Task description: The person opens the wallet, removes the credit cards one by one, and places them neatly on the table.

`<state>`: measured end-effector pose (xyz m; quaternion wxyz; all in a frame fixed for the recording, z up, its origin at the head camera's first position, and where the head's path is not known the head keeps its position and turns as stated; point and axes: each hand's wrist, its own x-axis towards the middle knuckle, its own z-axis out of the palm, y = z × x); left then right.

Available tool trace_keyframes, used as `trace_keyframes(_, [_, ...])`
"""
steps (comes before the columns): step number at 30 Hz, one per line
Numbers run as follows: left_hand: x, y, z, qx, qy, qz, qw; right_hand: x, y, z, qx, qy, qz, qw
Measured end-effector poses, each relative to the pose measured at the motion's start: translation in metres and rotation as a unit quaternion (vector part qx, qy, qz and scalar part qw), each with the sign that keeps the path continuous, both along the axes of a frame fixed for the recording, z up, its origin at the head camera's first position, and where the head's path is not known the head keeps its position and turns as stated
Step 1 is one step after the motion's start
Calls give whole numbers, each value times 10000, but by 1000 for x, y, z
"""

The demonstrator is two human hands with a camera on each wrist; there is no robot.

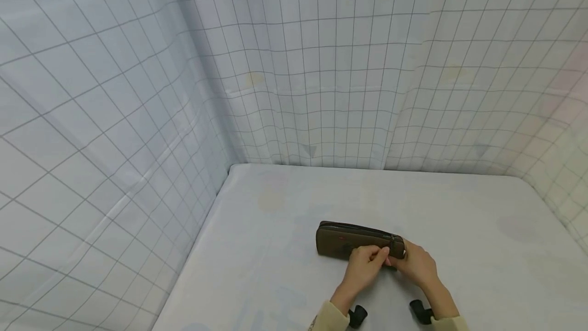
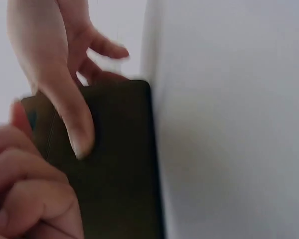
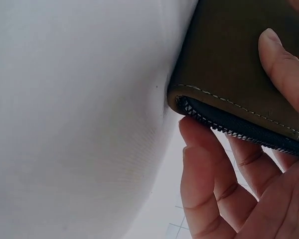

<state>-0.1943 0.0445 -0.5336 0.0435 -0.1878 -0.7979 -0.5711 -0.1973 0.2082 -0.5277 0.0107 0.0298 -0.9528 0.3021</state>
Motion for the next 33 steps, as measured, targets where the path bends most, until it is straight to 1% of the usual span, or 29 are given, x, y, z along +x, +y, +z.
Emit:
trace_keyframes(1, [0,-4,-1,19,19,-73,10000,0,0,1,-11,-51,-8,10000])
trace_keyframes(3, [-1,-13,-3,165,216,-108,9996,0,-1,2,-14,-111,-23,9999])
trace_keyframes(4, [-2,-18,-3,293,369,-69,9989,0,-2,3,-4,-119,-36,9999])
trace_keyframes(6, [-5,-29,-2,632,790,161,9947,1,-4,3,12,-108,-52,9999])
trace_keyframes(7, [-8,-36,-2,815,1070,338,9903,1,-4,3,20,-90,-53,9999])
trace_keyframes(8, [-10,-43,0,1006,1350,558,9842,0,-4,3,14,-74,-52,10000])
trace_keyframes(10, [-17,-57,3,1366,1849,1029,9678,0,-5,2,25,-61,-41,10000])
trace_keyframes(11, [-20,-64,4,1498,2036,1269,9592,0,-5,2,28,-61,-27,10000])
trace_keyframes(12, [-23,-72,4,1589,2153,1503,9517,1,-5,2,43,-63,-19,10000])
trace_keyframes(13, [-25,-78,5,1631,2196,1719,9464,1,-5,2,58,-65,-13,10000])
trace_keyframes(14, [-27,-84,5,1633,2170,1874,9440,1,-5,2,75,-72,-10,9999])
trace_keyframes(15, [-29,-90,4,1597,2031,1982,9455,2,-5,2,94,-81,-9,9999])
trace_keyframes(16, [-30,-95,4,1523,1814,2016,9504,2,-5,1,106,-92,-14,9999])
trace_keyframes(17, [-30,-99,2,1411,1534,1983,9577,2,-5,2,112,-101,-19,9999])
trace_keyframes(18, [-31,-102,1,1272,1225,1875,9663,2,-5,1,121,-112,-29,9999])
trace_keyframes(20, [-32,-105,-2,1012,657,1478,9816,2,-4,1,128,-139,-31,9998])
trace_keyframes(21, [-32,-106,-4,887,358,1260,9874,2,-4,1,117,-151,-31,9998])
trace_keyframes(22, [-32,-106,-7,763,102,1037,9916,2,-4,1,109,-167,-37,9998])
trace_keyframes(23, [-31,-106,-9,633,-122,864,9942,3,-4,1,103,-175,-40,9998])
trace_keyframes(25, [-31,-106,-12,452,-432,577,9964,3,-4,0,91,-187,-42,9998])
trace_keyframes(27, [-30,-107,-15,285,-638,460,9965,3,-5,0,79,-184,-46,9998])
trace_keyframes(30, [-29,-110,-17,23,-833,557,9950,3,-6,1,85,-171,-52,9998])
trace_keyframes(33, [-31,-113,-21,-50,-820,552,9951,4,-7,2,67,-198,-71,9998])
